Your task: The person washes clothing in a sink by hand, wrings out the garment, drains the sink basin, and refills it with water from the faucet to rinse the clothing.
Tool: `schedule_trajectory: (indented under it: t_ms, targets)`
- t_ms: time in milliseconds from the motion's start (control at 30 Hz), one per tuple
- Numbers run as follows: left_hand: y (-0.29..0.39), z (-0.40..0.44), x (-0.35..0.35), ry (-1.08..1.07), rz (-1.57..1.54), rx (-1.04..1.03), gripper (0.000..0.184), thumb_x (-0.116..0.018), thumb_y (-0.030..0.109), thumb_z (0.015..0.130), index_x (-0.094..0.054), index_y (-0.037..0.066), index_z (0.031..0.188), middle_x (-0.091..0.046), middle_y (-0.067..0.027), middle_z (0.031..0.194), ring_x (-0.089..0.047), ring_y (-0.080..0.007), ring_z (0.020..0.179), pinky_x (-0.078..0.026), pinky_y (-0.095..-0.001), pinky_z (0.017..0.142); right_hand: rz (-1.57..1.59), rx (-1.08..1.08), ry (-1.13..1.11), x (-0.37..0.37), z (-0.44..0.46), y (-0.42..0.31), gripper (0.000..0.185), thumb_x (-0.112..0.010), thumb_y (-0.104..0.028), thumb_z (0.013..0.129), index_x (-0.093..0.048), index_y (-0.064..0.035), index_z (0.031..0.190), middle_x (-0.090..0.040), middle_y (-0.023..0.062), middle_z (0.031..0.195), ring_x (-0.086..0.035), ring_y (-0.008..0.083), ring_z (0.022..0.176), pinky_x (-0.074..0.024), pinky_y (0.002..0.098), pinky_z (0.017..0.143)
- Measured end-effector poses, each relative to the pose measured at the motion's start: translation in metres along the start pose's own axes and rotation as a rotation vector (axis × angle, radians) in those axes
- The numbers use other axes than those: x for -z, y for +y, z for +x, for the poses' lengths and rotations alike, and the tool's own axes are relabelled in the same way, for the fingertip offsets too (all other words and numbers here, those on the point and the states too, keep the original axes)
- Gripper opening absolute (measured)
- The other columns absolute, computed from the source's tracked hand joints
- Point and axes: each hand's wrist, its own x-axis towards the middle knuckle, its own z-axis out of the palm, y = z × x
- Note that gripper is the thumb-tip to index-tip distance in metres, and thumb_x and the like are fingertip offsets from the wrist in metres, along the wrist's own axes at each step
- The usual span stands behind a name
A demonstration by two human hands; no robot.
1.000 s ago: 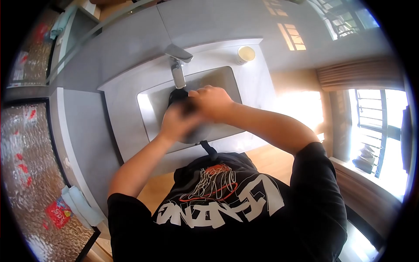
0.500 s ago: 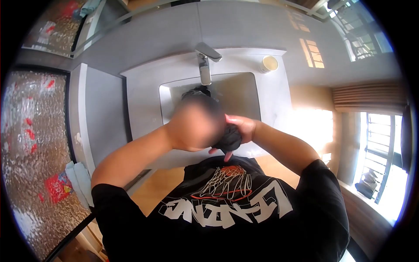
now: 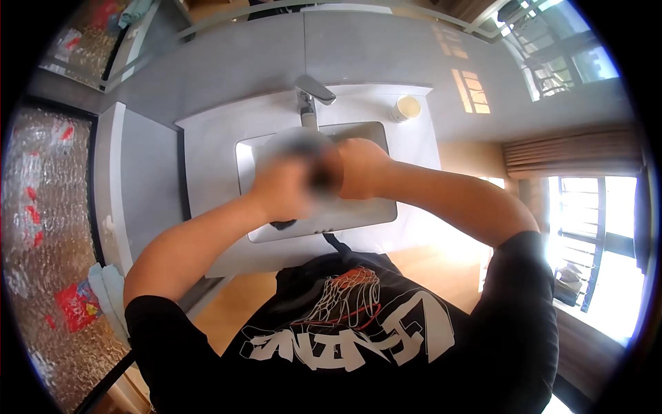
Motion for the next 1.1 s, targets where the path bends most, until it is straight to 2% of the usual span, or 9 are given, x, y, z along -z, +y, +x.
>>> schedule_trajectory:
  t_ms: [67,167,367,500,700,800,900,1000,1100]
  targets:
    - [-0.012,0.005,-0.003,-0.08,-0.175,0.015,0.033,-0.073,0.019,0.075,-0.067,0.005,0.104,-0.069,-0.0151,0.098,-0.066,-0.0284,0.092,-0.052,-0.0394,0.085,-0.074,0.04,0.16,0.004,0.0,0.003,0.014,-0.07,-0.017,0.073,-0.067,-0.0116,0.086,-0.071,0.0111,0.085,-0.069,0.0306,0.077,-0.0562,0.0416,0.067]
    - [-0.01,0.009,-0.006,-0.052,-0.238,-0.121,0.029,-0.069,0.015,0.08,-0.065,0.005,0.107,-0.068,-0.0129,0.1,-0.065,-0.0261,0.091,-0.052,-0.0386,0.085,-0.107,0.397,0.632,-0.016,0.01,0.03,0.018,-0.071,-0.018,0.067,-0.065,-0.013,0.083,-0.068,0.0085,0.079,-0.067,0.0277,0.069,-0.0551,0.04,0.06]
    - [-0.021,0.018,-0.017,-0.047,-0.54,-0.049,0.028,-0.068,0.012,0.081,-0.064,0.006,0.107,-0.064,-0.0093,0.106,-0.061,-0.0232,0.098,-0.05,-0.0367,0.088,-0.111,0.639,0.934,-0.019,0.029,0.059,0.023,-0.069,-0.018,0.058,-0.057,-0.0109,0.077,-0.054,0.004,0.068,-0.058,0.0237,0.058,-0.0488,0.0364,0.047]
    - [-0.032,0.016,-0.027,-0.208,-0.798,0.179,0.027,-0.066,0.008,0.081,-0.064,0.006,0.108,-0.062,-0.0097,0.107,-0.057,-0.0215,0.102,-0.048,-0.0353,0.09,-0.148,0.734,1.008,-0.03,0.047,0.077,0.023,-0.068,-0.018,0.058,-0.055,-0.0101,0.075,-0.052,0.0036,0.067,-0.056,0.023,0.057,-0.0454,0.0363,0.044]
    - [-0.043,0.023,-0.027,-0.259,-0.955,0.231,0.019,-0.064,0.003,0.08,-0.063,0.004,0.099,-0.059,-0.0008,0.093,-0.055,-0.0111,0.082,-0.048,-0.0279,0.075,-0.106,0.752,0.903,-0.031,0.059,0.089,0.025,-0.068,-0.023,0.067,-0.06,-0.0069,0.085,-0.06,0.0085,0.075,-0.06,0.0297,0.066,-0.0505,0.0428,0.056]
    - [-0.044,0.023,-0.03,-0.262,-1.15,0.304,0.019,-0.067,0.004,0.078,-0.062,0.006,0.095,-0.058,-0.0011,0.084,-0.053,-0.0108,0.077,-0.046,-0.0274,0.071,-0.055,0.815,1.033,-0.029,0.071,0.087,0.026,-0.068,-0.018,0.057,-0.057,-0.0049,0.077,-0.053,0.0072,0.069,-0.056,0.0264,0.059,-0.0447,0.0382,0.047]
    - [-0.02,0.024,-0.026,-0.221,-1.264,0.46,0.022,-0.069,0.01,0.067,-0.054,0.009,0.083,-0.049,-0.0001,0.068,-0.044,-0.0121,0.064,-0.036,-0.0269,0.063,0.01,0.836,1.004,-0.028,0.073,0.086,0.025,-0.068,-0.017,0.059,-0.054,-0.0073,0.078,-0.052,0.0062,0.069,-0.056,0.0254,0.06,-0.0448,0.0378,0.048]
    - [-0.023,0.02,-0.028,-0.348,-1.469,0.467,0.022,-0.068,0.012,0.066,-0.049,0.01,0.078,-0.047,-0.0008,0.065,-0.041,-0.0123,0.062,-0.033,-0.0273,0.061,-0.097,0.873,1.049,-0.025,0.072,0.08,0.025,-0.067,-0.018,0.061,-0.053,-0.009,0.08,-0.051,0.004,0.069,-0.056,0.0241,0.06,-0.0446,0.0369,0.048]
    - [-0.024,0.017,-0.028,-0.334,-1.43,0.442,0.022,-0.068,0.013,0.065,-0.05,0.009,0.078,-0.049,-0.0023,0.066,-0.043,-0.0136,0.063,-0.035,-0.0273,0.062,-0.157,0.818,0.996,-0.021,0.066,0.077,0.019,-0.066,-0.022,0.069,-0.054,-0.0126,0.08,-0.053,0.0014,0.069,-0.059,0.0227,0.063,-0.0482,0.0369,0.05]
